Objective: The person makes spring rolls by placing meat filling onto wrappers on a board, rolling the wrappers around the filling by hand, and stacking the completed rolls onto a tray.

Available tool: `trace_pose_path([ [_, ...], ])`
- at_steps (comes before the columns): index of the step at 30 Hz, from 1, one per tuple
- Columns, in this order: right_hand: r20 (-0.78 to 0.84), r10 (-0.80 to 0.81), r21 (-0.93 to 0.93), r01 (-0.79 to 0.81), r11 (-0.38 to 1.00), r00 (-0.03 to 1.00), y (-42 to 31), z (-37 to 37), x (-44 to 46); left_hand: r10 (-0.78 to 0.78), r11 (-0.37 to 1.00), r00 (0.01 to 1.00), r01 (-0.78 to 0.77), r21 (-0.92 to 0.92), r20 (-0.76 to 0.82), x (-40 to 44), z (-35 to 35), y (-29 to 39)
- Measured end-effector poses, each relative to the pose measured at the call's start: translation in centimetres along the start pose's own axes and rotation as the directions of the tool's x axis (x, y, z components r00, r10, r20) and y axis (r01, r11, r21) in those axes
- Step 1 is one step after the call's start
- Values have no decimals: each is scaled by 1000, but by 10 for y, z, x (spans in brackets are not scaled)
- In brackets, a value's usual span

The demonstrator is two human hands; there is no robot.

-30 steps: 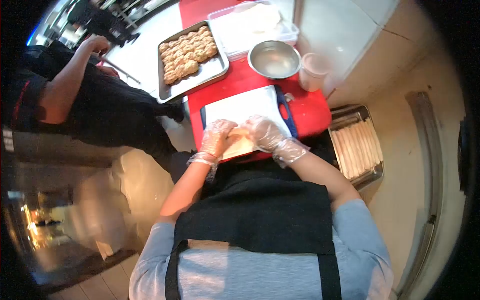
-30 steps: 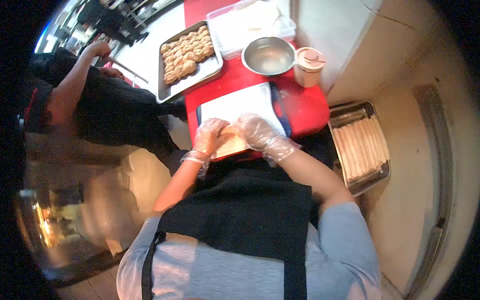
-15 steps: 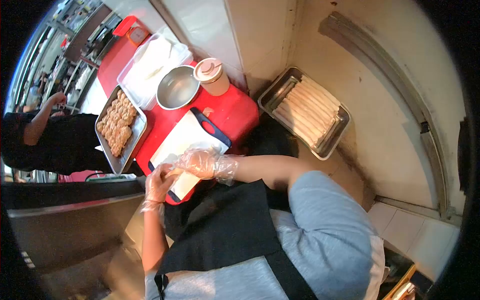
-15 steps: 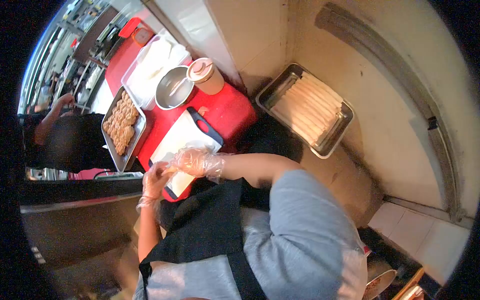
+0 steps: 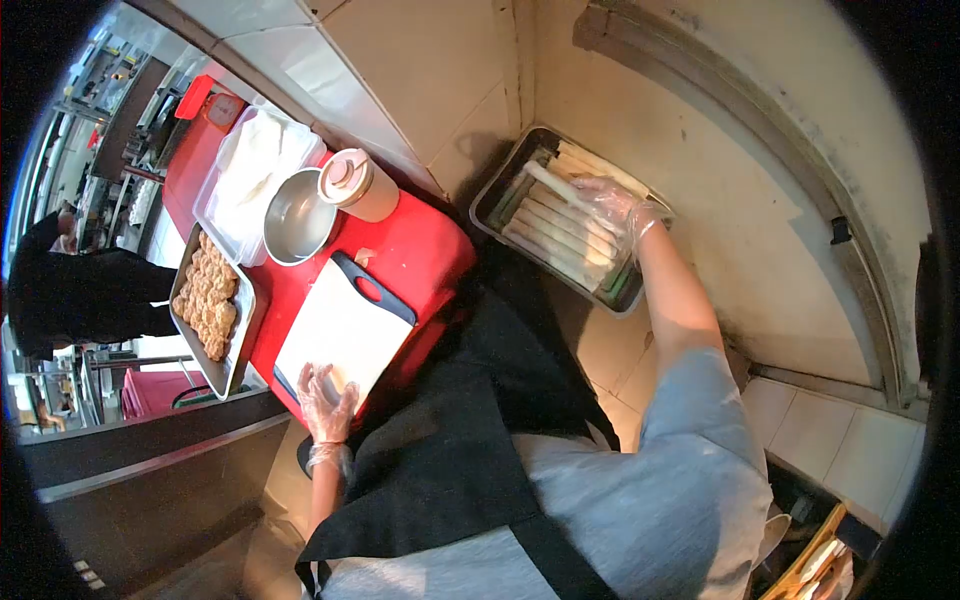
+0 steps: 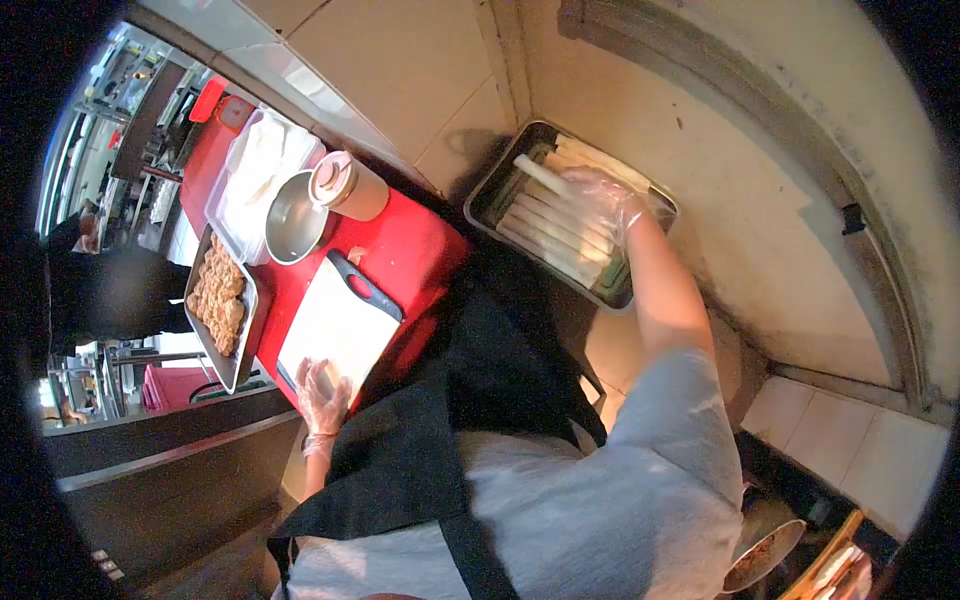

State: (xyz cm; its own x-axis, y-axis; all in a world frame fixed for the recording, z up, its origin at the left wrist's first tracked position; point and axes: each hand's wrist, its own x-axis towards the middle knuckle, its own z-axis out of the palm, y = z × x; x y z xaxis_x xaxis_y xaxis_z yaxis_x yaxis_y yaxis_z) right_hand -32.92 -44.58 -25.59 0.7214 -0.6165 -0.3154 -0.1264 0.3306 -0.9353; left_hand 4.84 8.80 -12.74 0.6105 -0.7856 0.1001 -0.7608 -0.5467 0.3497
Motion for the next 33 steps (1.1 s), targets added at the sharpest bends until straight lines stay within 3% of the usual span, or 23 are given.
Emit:
trace_pose_path([
  [4, -128, 101, -459, -149, 876, 987, -2, -13, 15, -29, 1000, 997, 29, -8, -72, -2, 15, 8],
  [6, -145, 73, -625, -149, 766, 987, 6, -10, 18, -39, 999, 996, 38, -11, -86, -3, 15, 8],
  [10, -156, -67, -914, -118, 387, 985, 7, 10, 3, -44, 999, 996, 42, -30, -82, 0, 16, 11],
  [12, -182, -83, -953, -156, 260, 980, -3, 31, -8, -31, 999, 996, 30, -12, -79, -2, 15, 11],
  [15, -256, -24, -953, -248, 176, 966, -44, 79, -26, -16, 1000, 997, 16, 3, -75, -1, 15, 12],
  [18, -298, -310, -886, -141, 443, 903, 28, 64, 16, -6, 1000, 997, 6, 4, -72, 0, 17, 9],
  [19, -273, -304, -679, 41, 733, 913, 34, 65, 19, -4, 1000, 997, 7, 29, -73, -1, 17, 8],
  [20, -244, -311, -361, 211, 908, 919, 40, 69, 23, -5, 999, 997, 9, 54, -74, 0, 17, 9],
  [22, -201, -289, -479, 163, 863, 936, 51, 70, 32, -24, 999, 997, 26, 29, -71, -2, 17, 10],
  [23, -209, -243, -843, -49, 536, 947, 57, 67, 44, -35, 999, 997, 36, 17, -70, -2, 18, 9],
  [24, -238, -206, -971, -232, 53, 949, 63, 63, 52, 7, 999, 997, -4, 41, -73, 0, 20, 6],
  [26, -215, -154, -973, -224, -45, 964, 52, 65, 38, 75, 993, 994, -67, 93, -84, -2, 25, -9],
  [27, -190, -129, -974, -204, -98, 973, 42, 72, 28, 23, 998, 998, -20, 51, -63, -5, 22, -3],
  [28, -306, -151, -708, -118, 697, 940, 12, 89, -3, -38, 999, 998, 38, 11, -49, -4, 17, 9],
  [31, -502, -206, -741, -295, 604, 840, 53, 78, -27, -99, 995, 994, 99, 6, -45, -2, 10, 19],
  [33, -539, -223, -842, -525, 124, 812, -3, 109, -60, -91, 995, 995, 93, 38, -50, -2, 10, 18],
])
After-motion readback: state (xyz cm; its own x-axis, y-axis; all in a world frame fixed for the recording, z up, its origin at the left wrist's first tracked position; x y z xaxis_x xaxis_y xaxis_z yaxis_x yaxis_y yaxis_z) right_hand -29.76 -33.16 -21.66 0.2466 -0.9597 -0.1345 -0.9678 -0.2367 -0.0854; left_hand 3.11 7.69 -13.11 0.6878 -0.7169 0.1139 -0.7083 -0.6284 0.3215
